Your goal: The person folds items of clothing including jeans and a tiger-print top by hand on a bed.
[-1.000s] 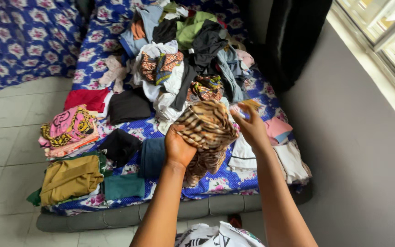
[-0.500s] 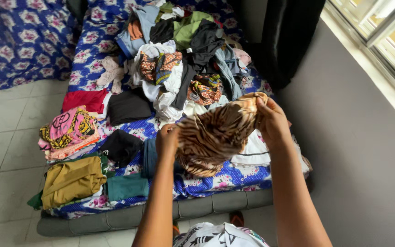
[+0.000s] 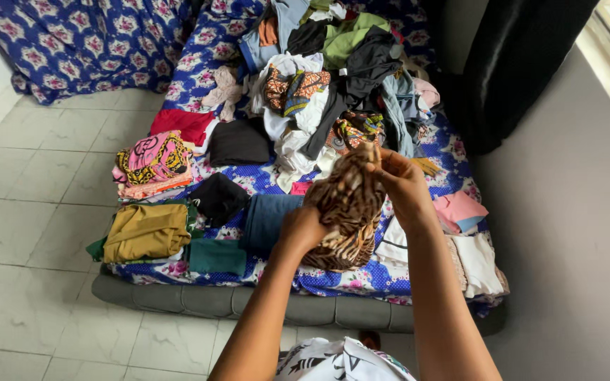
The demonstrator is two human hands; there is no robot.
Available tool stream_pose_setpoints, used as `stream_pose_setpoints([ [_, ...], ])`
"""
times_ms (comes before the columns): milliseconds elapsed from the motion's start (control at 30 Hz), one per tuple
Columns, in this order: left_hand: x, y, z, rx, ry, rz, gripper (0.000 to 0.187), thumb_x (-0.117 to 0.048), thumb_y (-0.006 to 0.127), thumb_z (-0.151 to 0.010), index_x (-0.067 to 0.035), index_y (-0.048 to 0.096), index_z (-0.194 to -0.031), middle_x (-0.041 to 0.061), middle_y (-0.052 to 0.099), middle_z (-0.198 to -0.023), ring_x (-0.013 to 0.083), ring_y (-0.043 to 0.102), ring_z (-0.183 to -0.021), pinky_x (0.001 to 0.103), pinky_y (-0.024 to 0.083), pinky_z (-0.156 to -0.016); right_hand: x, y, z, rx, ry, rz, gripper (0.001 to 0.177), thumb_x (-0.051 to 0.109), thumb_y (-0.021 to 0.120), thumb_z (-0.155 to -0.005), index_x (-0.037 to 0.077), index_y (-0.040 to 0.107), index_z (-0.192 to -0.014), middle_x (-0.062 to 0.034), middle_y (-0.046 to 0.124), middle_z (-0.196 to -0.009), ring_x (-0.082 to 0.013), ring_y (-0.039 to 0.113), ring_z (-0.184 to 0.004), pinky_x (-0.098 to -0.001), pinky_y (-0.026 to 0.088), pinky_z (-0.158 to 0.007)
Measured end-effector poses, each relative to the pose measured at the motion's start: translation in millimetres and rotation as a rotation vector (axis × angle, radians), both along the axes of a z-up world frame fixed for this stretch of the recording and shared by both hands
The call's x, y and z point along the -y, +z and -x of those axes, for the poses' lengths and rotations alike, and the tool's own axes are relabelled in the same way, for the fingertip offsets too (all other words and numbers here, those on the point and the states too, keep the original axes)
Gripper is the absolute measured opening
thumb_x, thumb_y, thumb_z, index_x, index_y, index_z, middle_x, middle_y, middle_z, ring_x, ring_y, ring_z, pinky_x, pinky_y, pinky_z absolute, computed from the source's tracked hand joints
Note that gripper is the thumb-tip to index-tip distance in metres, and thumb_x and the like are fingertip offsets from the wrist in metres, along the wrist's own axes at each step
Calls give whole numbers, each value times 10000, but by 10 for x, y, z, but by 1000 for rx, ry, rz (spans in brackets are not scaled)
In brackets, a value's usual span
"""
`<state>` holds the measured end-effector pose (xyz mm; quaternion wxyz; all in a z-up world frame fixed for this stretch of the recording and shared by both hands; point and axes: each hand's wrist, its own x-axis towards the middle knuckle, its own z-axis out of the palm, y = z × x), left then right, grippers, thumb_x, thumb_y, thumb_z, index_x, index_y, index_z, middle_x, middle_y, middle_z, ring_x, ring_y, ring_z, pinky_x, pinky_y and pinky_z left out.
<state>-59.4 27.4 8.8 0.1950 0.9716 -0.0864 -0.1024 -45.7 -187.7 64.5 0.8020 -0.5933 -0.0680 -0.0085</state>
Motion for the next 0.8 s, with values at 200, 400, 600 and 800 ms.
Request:
stream_pose_setpoints([
  [200, -191, -552, -471, -258, 30, 1189, 439, -305, 594, -987, -47, 654, -1336, 98, 731, -1286, 204, 676, -1175, 342, 503, -1011, 57, 169, 35, 2, -6, 333, 563, 246, 719, -924, 44, 569, -1428, -70, 715, -1285, -140, 655, -1163, -289, 474, -1021],
  [400, -157, -289, -411, -361, 351, 1592, 385, -294, 592, -1037, -51, 623, -1335, 93, 701, -1266, 203, 667, -1166, 355, 506, -988, 104, 41, 122, -63, -59, 271, 413, 228, 661, -965, 23, 670, -1323, -113, 752, -1185, -190, 702, -1096, -344, 539, -951],
  [600, 22, 364, -173, -418, 141, 1698, 399, -330, 563, -1024, -88, 649, -1329, 43, 719, -1089, 79, 624, -802, 247, 503, -660, -44, -737, -85, -118, 72, 256, 297, 95, 574, -988, -75, 766, -1137, -185, 783, -1112, -227, 763, -997, -340, 599, -949],
  [800, 230, 875, 255, -707, -243, 1447, 440, -406, 603, -1027, -61, 601, -1301, -20, 588, -815, 37, 449, -565, 215, 367, -458, -327, -1596, -137, -349, 84, 48, 284, 144, 628, -1000, -68, 723, -1164, -216, 743, -1109, -257, 736, -901, -377, 593, -875],
])
